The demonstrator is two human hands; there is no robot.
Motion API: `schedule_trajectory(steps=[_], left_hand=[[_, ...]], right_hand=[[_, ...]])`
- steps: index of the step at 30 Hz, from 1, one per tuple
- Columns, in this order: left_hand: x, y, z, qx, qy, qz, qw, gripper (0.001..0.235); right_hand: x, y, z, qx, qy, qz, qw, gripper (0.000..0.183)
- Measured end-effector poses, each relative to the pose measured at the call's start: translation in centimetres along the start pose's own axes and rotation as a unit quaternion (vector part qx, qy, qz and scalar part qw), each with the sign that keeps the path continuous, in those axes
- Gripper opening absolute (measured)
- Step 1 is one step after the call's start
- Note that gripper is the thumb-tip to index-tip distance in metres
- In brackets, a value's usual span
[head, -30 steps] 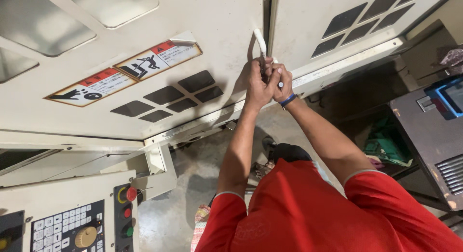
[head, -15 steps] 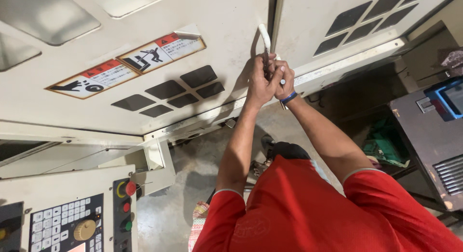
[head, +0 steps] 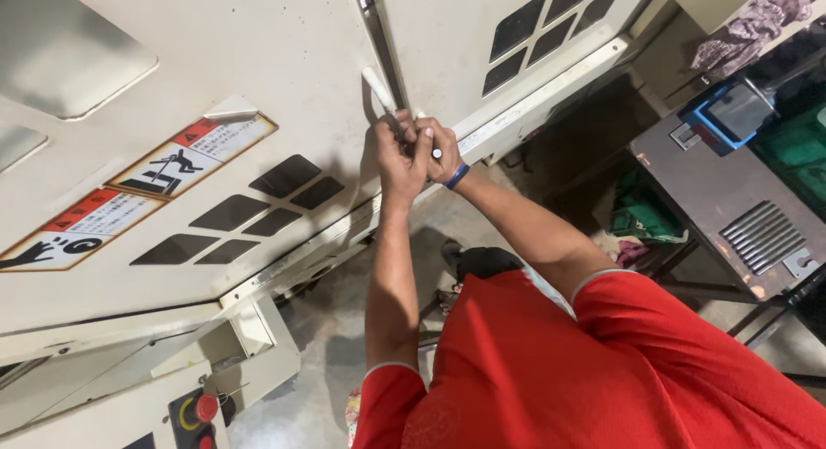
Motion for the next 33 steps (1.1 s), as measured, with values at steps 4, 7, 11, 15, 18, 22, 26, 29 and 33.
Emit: schedule_trajectory(steps=[4, 7, 11, 15, 18, 22, 26, 29, 33], left_hand=[[0.0, 0.0, -0.1, -0.016, -0.019, -0.001, 1.000, 0.039], [0.0, 0.1, -0.2, -0.034, -0.029, -0.003, 0.999, 0.039], [0.0, 0.1, -0.2, -0.048, -0.026, -0.006, 0.998, 0.040], [0.1, 0.0, -0.2, -0.030, -0.019, -0.002, 0.999, 0.040], [0.1, -0.1, -0.2, -0.031, -0.010, -0.007, 0.999, 0.041], [0.1, 0.0, -0.1, -0.052, -0.018, -0.017, 0.998, 0.041], [0.1, 0.0, -0.5, -0.064, -0.023, -0.030, 0.997, 0.041], [0.1, 0.1, -1.0, -0.083, -0.002, -0.036, 0.996, 0.042], [0.0, 0.2, -1.4, -0.108, -0.022, -0.042, 0.993, 0.042]], right_hand=[[-0.1, 0.0, 0.2, -0.009, -0.004, 0.000, 1.000, 0.021], [0.0, -0.1, -0.1, -0.024, -0.014, 0.004, 1.000, 0.020], [0.0, 0.1, -0.3, 0.026, 0.031, -0.003, 0.999, 0.021], [0.0, 0.1, -0.4, 0.017, 0.023, -0.004, 1.000, 0.021], [0.0, 0.1, -0.4, -0.002, 0.008, -0.001, 1.000, 0.022], [0.3, -0.1, -0.7, -0.008, 0.001, -0.002, 1.000, 0.023], [0.4, -0.2, -1.0, -0.020, -0.012, 0.004, 1.000, 0.023], [0.4, -0.3, -1.0, -0.015, 0.014, 0.000, 1.000, 0.024], [0.3, -0.3, -1.0, -0.022, -0.003, 0.001, 1.000, 0.024]])
Point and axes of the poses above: each hand's wrist, its own x-axis away from the middle knuckle, its own y-axis out of the back of the hand, z = x × y, the point moved 2 cm from there along -x, towards the middle knuckle
